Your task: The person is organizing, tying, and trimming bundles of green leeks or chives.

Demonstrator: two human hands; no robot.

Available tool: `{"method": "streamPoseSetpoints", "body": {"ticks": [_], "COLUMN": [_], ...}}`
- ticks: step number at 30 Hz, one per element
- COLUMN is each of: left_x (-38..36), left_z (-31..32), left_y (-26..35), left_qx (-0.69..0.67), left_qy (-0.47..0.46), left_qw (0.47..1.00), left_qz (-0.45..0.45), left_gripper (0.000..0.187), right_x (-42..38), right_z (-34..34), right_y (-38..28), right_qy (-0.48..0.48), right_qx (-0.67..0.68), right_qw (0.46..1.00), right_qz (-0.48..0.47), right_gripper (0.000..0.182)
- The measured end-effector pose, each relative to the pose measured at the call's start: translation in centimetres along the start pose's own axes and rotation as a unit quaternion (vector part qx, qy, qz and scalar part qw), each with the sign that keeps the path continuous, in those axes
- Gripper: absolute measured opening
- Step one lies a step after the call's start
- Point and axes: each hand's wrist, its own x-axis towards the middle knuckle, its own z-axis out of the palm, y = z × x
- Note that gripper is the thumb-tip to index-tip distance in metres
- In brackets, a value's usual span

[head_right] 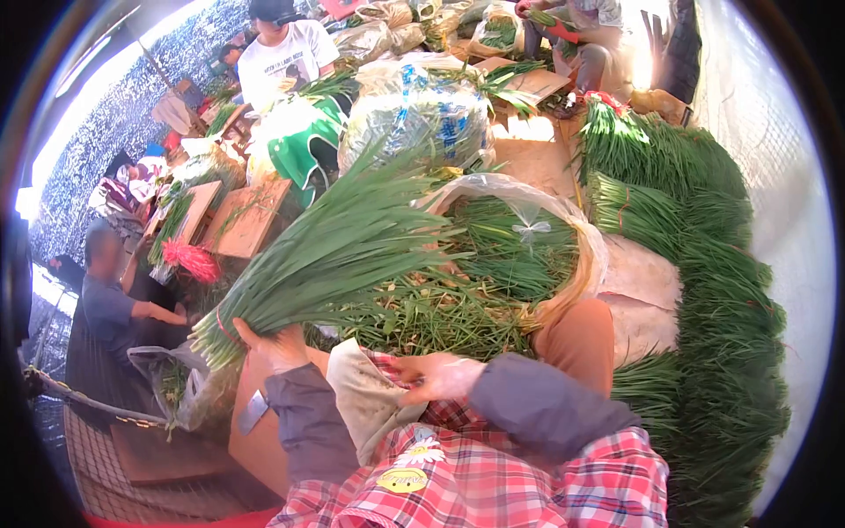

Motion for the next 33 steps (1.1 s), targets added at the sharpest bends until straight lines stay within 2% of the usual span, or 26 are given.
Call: {"method": "streamPoseSetpoints", "body": {"ticks": [1, 2, 3, 4, 6, 9, 11, 12, 14, 15, 16, 18, 20, 21, 24, 26, 27, 28, 30, 31, 32, 33], "left_x": [-1.2, -1.9, -2.7, -3.5, -5.9, -6.9, -5.8, -6.1, -6.2, -6.3, -6.1, -5.6, -4.6, -4.7, -5.1, -6.6, -7.5, -8.7, -9.6, -9.8, -9.7, -9.5], "left_z": [1.7, 2.1, 2.2, 2.4, 3.4, 3.1, 2.6, 0.7, -5.5, -6.0, -5.8, -3.7, -1.4, 0.4, 1.2, -0.3, -1.3, 0.1, -1.1, -0.8, -1.3, -1.8], "left_y": [-1.0, -2.2, -3.0, -3.7, -5.1, -6.7, -5.3, -4.7, -4.9, -3.0, -0.8, 2.5, 4.3, 3.9, -0.3, -4.1, -5.1, -5.6, -7.1, -7.1, -6.9, -6.7], "left_qx": [0.011, 0.039, 0.068, 0.097, 0.196, 0.426, 0.306, 0.249, 0.137, 0.334, 0.512, 0.56, 0.408, 0.432, 0.357, 0.289, 0.247, 0.229, 0.168, 0.242, 0.225, 0.209], "left_qy": [-0.017, -0.015, -0.012, -0.008, -0.041, -0.211, -0.323, -0.252, -0.037, -0.123, -0.202, -0.054, -0.08, -0.129, -0.265, -0.277, -0.216, -0.221, -0.16, -0.141, -0.145, -0.149], "left_qw": [1.0, 0.999, 0.997, 0.995, 0.978, 0.88, 0.885, 0.904, 0.904, 0.872, 0.797, 0.777, 0.834, 0.811, 0.772, 0.766, 0.779, 0.792, 0.855, 0.851, 0.858, 0.864], "left_qz": [-0.005, -0.016, -0.025, -0.032, -0.062, 0.011, -0.135, -0.239, -0.403, -0.336, -0.249, -0.283, -0.362, -0.372, -0.455, -0.502, -0.535, -0.521, -0.464, -0.444, -0.438, -0.433], "left_gripper": [0.057, 0.058, 0.059, 0.06, 0.063, 0.063, 0.064, 0.06, 0.048, 0.045, 0.042, 0.039, 0.043, 0.061, 0.084, 0.099, 0.099, 0.095, 0.089, 0.086, 0.083, 0.081], "right_x": [1.0, 2.1, 6.2, 7.5, 9.3, 8.1, 7.7, 7.2, 5.1, 4.4, 3.6, 2.0, 1.2, 1.3, 2.3, 3.3, 3.8, 4.2, 3.8, 3.0, 3.4, 1.5], "right_z": [0.5, 1.0, 2.6, 2.3, 0.9, -1.7, -3.4, -4.3, -5.9, -6.6, -7.2, -8.3, -8.9, -9.4, -9.7, -9.4, -9.2, -8.7, -7.3, -7.7, -8.6, -9.0], "right_y": [-1.0, -1.9, 3.1, 2.0, -0.9, -2.5, -0.8, 0.1, 1.8, 3.0, 4.0, 5.2, 5.7, 5.5, 3.1, 1.0, 0.0, -0.8, -3.4, -4.0, -1.2, -1.1], "right_qy": [-0.019, -0.041, -0.02, -0.013, 0.001, 0.108, 0.151, 0.178, 0.174, 0.199, 0.225, 0.242, 0.234, 0.215, 0.177, 0.128, 0.135, 0.147, 0.242, 0.276, 0.389, 0.441], "right_qx": [0.152, 0.299, 0.362, 0.476, 0.679, 0.782, 0.796, 0.803, 0.794, 0.776, 0.758, 0.725, 0.705, 0.699, 0.699, 0.683, 0.648, 0.614, 0.507, 0.384, 0.129, 0.105], "right_qw": [0.988, 0.952, 0.928, 0.869, 0.699, 0.574, 0.543, 0.522, 0.525, 0.538, 0.55, 0.58, 0.607, 0.623, 0.659, 0.695, 0.727, 0.756, 0.808, 0.867, 0.898, 0.884], "right_qz": [-0.025, -0.052, -0.085, -0.136, -0.223, -0.216, -0.218, -0.225, -0.253, -0.261, -0.268, -0.281, -0.281, -0.277, -0.215, -0.184, -0.179, -0.173, -0.177, -0.159, -0.158, -0.115], "right_gripper": [0.065, 0.077, 0.083, 0.082, 0.08, 0.072, 0.063, 0.059, 0.051, 0.051, 0.051, 0.052, 0.053, 0.053, 0.054, 0.054, 0.055, 0.055, 0.059, 0.069, 0.08, 0.083]}}
